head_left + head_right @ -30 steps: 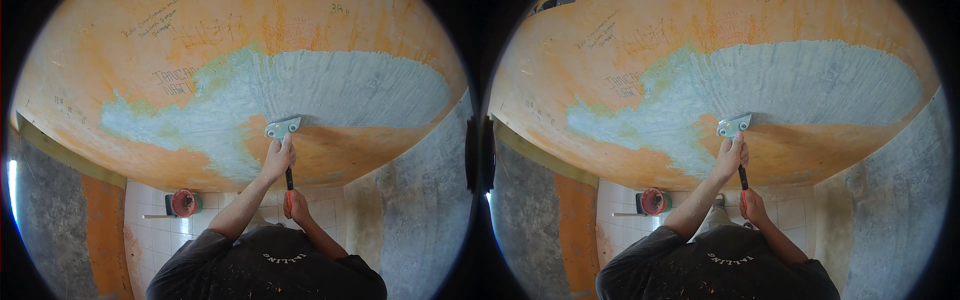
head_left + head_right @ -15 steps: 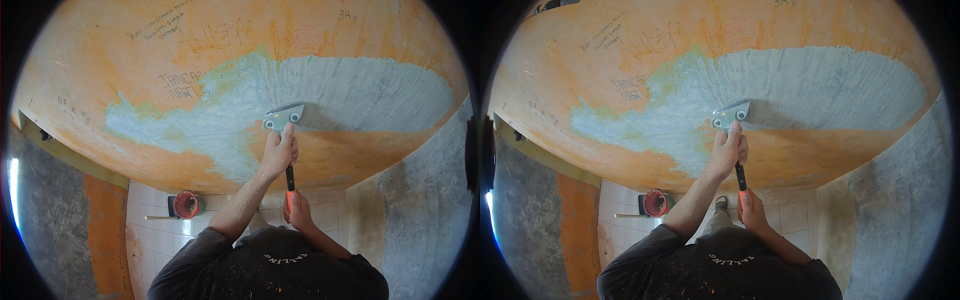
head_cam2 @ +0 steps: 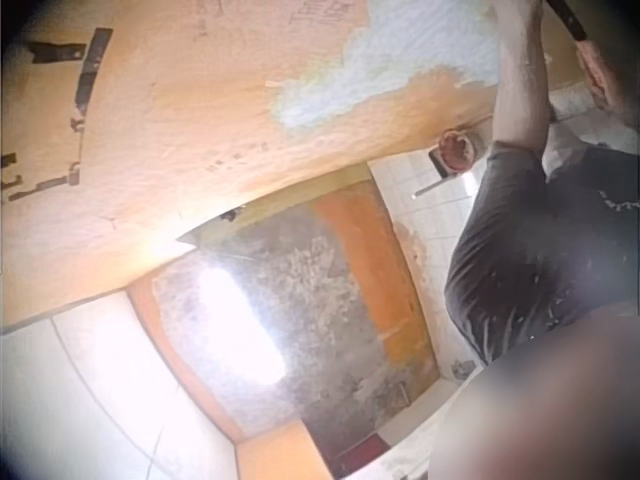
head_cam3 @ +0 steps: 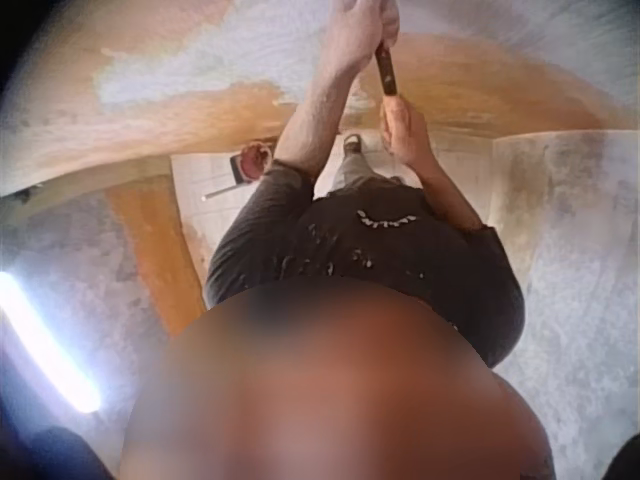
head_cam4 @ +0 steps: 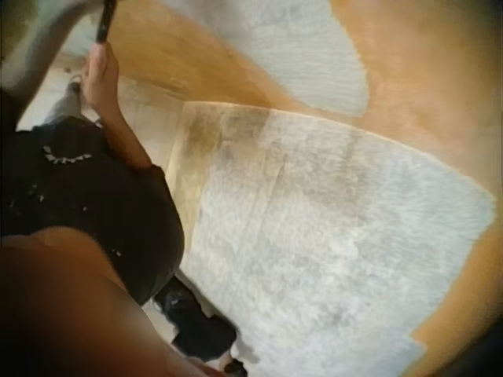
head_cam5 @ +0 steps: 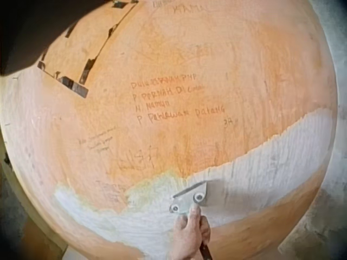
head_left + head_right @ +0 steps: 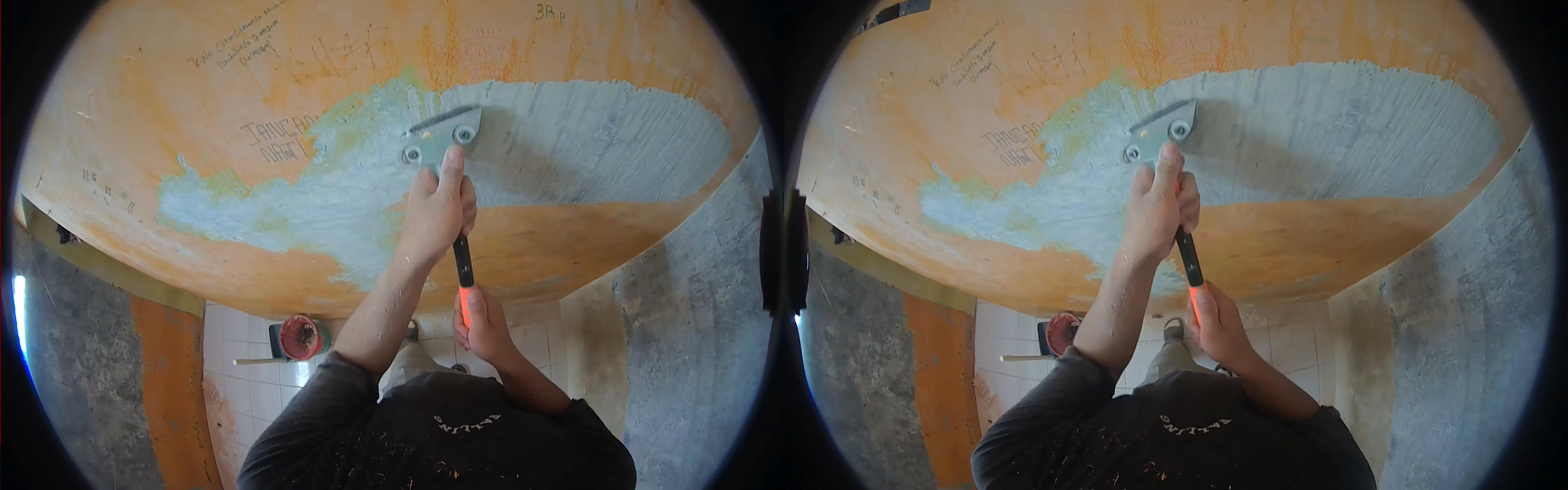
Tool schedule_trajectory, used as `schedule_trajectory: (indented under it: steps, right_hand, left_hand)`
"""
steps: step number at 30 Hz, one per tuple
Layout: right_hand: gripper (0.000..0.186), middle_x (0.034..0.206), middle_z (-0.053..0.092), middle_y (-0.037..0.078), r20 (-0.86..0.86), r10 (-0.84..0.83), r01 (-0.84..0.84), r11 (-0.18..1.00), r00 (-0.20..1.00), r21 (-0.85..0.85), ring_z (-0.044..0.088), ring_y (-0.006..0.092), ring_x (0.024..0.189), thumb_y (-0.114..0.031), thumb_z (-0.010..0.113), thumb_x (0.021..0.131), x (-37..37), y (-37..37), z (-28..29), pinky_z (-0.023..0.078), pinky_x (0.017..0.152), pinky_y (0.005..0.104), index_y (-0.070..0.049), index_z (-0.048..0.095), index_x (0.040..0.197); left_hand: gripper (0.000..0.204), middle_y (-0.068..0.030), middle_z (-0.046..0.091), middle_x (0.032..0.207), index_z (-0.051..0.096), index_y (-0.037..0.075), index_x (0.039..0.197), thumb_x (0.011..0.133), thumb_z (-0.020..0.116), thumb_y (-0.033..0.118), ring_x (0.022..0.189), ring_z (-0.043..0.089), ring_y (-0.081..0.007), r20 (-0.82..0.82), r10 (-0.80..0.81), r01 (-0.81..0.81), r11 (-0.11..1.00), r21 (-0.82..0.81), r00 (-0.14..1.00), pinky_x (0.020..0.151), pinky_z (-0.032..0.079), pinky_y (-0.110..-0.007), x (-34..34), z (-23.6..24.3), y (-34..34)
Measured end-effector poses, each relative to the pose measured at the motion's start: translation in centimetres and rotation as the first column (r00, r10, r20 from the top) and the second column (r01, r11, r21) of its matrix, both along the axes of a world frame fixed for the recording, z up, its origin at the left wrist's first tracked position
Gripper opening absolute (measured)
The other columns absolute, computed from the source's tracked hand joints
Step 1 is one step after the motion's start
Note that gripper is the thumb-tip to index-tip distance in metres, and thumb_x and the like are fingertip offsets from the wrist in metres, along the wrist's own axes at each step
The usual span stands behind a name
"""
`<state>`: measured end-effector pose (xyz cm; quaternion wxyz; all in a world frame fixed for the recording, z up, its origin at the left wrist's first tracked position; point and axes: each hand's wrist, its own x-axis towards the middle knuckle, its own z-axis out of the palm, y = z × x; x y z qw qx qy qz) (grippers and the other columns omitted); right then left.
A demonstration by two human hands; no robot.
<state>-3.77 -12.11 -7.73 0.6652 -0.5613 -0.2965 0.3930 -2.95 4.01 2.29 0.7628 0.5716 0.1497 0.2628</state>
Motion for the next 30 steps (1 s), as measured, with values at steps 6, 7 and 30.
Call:
schedule_trajectory:
  steps: [6,7,30]
  right_hand:
    - [0.036,0.056,0.039,-0.002,-0.147,-0.069,0.042,0.984,0.987,-0.175,0.039,0.0071,0.044,-0.038,0.033,0.106,-2.3,-2.7,-2.0,0.034,0.042,0.0249,-0.009,0.044,0.087]
    - [0.036,0.056,0.039,-0.002,-0.144,-0.06,0.036,0.985,0.988,-0.168,0.039,0.0071,0.044,-0.038,0.033,0.106,-2.0,-2.2,-1.8,0.034,0.042,0.0249,-0.009,0.044,0.087]
    - [0.048,0.051,0.036,0.001,-0.081,-0.018,0.011,0.997,0.997,-0.079,0.036,0.0114,0.037,-0.05,0.027,0.104,-1.6,-0.3,1.5,0.034,0.036,0.0282,-0.008,0.041,0.086]
  left_hand:
    - [0.042,0.0035,0.034,0.053,0.037,0.014,0.078,0.103,0.042,0.047,0.043,0.034,-0.0086,-0.064,-0.067,0.059,0.992,-0.11,0.996,0.041,0.032,-0.027,-0.6,-4.3,-1.4]
    - [0.042,0.0035,0.034,0.053,0.037,0.014,0.078,0.103,0.042,0.047,0.043,0.034,-0.0086,-0.061,-0.059,0.052,0.993,-0.102,0.996,0.041,0.032,-0.027,-0.4,-4.4,-0.8]
    - [0.044,0.0038,0.035,0.054,0.036,0.013,0.075,0.101,0.047,0.047,0.043,0.036,-0.0087,-0.018,0.019,-0.02,1.0,-0.015,1.0,0.04,0.032,-0.027,-0.3,0.3,0.0]
